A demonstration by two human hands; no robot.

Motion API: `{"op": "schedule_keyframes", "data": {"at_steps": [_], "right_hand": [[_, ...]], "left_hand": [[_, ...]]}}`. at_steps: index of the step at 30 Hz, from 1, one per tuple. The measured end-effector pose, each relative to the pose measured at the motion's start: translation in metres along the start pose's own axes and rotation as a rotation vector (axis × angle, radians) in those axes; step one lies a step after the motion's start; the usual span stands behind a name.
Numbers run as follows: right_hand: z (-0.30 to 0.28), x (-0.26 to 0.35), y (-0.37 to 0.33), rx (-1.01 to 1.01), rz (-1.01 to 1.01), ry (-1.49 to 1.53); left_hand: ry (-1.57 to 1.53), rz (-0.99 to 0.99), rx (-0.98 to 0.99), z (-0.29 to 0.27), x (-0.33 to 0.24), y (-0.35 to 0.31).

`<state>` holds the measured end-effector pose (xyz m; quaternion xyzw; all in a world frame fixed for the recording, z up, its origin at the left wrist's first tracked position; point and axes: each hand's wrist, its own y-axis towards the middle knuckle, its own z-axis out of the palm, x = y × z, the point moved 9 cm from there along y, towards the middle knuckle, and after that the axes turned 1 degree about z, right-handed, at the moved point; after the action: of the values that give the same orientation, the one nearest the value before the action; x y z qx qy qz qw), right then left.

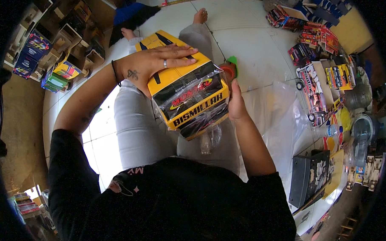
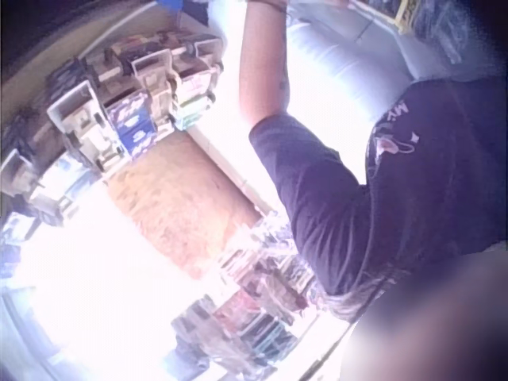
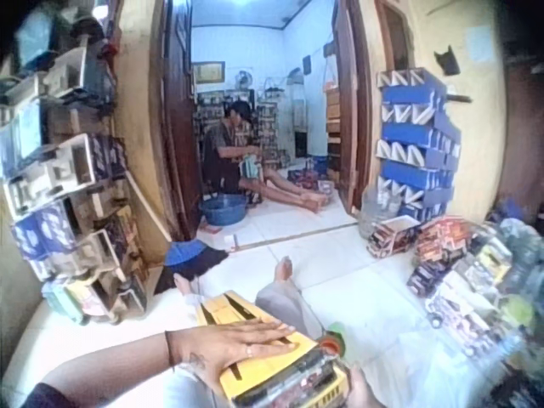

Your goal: The person sits on the floor and wraps two rectangular boxes with clear plastic film. They smooth the film over each box, fold the edges, and secure the wrapping with a handheld tape dispenser. The wrapped boxes are set aside on the floor.

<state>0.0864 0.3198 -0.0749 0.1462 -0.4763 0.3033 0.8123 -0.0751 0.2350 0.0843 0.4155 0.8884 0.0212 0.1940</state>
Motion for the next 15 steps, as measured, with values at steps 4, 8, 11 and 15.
{"op": "schedule_keyframes", "data": {"at_steps": [4, 8, 11, 15], "right_hand": [[0.052, 0.054, -0.001, 0.247, 0.11, 0.134], [0.095, 0.125, 0.004, 0.477, 0.279, 0.116], [0.127, 0.15, 0.028, 0.55, 0.32, -0.041], [0.143, 0.159, 0.066, 0.382, 0.183, -0.562]], "left_hand": [[-0.144, 0.086, -0.173, -0.04, -0.015, 0.0], [-0.235, 0.029, -0.383, -0.07, -0.021, -0.013], [-0.408, -0.036, -0.505, -0.075, -0.01, -0.034], [-0.754, -0.271, -0.526, -0.053, 0.031, -0.058]]}}
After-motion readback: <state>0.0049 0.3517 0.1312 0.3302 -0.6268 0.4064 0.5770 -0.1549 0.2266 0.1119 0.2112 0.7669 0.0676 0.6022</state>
